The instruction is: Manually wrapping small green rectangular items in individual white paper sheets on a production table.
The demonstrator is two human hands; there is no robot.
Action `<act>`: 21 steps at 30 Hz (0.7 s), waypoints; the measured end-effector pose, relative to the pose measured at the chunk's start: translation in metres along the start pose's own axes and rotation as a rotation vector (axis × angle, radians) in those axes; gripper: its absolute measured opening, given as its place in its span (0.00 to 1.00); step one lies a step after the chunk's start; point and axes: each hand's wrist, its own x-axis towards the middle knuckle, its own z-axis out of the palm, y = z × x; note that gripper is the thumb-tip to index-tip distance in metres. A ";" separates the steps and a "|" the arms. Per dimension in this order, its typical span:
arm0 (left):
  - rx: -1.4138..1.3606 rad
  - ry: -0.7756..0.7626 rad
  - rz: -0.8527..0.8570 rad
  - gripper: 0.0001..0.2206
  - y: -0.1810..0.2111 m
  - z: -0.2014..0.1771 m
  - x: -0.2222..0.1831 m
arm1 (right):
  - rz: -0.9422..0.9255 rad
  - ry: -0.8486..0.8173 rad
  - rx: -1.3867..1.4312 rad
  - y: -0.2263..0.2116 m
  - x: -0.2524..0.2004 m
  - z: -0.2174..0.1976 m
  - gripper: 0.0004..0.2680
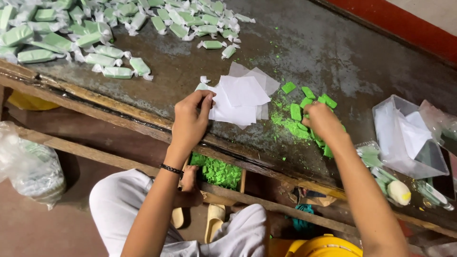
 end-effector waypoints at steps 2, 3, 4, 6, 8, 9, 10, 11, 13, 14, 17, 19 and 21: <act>-0.004 0.000 0.000 0.05 0.000 0.000 0.000 | -0.030 0.021 0.042 -0.008 -0.009 -0.023 0.10; -0.004 0.001 -0.004 0.06 -0.001 0.000 0.000 | 0.083 0.074 0.367 -0.020 -0.021 -0.043 0.08; -0.004 0.004 -0.008 0.06 -0.001 -0.001 0.001 | 0.194 0.125 0.691 -0.032 -0.031 -0.063 0.07; -0.003 0.006 -0.006 0.06 -0.005 0.001 0.000 | 0.174 0.186 0.878 -0.037 -0.060 -0.072 0.07; 0.002 0.011 -0.010 0.05 -0.009 0.002 0.000 | 0.150 0.239 1.067 -0.052 -0.094 -0.084 0.07; 0.027 -0.018 0.027 0.07 -0.010 0.002 0.001 | 0.230 0.117 1.110 -0.063 -0.114 -0.090 0.05; 0.052 -0.052 0.058 0.09 -0.011 0.003 -0.002 | 0.317 -0.012 1.151 -0.075 -0.136 -0.096 0.08; 0.058 -0.052 0.045 0.09 -0.011 0.002 -0.003 | 0.318 -0.026 1.153 -0.102 -0.152 -0.101 0.08; 0.048 -0.050 0.074 0.08 -0.010 0.003 -0.002 | 0.591 -0.661 0.856 -0.154 -0.186 -0.113 0.11; 0.048 -0.055 0.074 0.08 -0.009 0.003 -0.001 | 0.595 -0.662 0.860 -0.152 -0.194 -0.065 0.11; 0.049 -0.049 0.063 0.08 -0.009 0.004 0.002 | -0.189 -1.016 1.632 -0.145 -0.201 0.060 0.07; 0.084 -0.019 0.130 0.07 -0.016 0.005 -0.001 | 0.074 -0.823 1.557 -0.145 -0.187 0.127 0.14; 0.076 -0.022 0.128 0.08 -0.015 0.004 -0.002 | 0.167 -0.594 1.558 -0.147 -0.157 0.187 0.08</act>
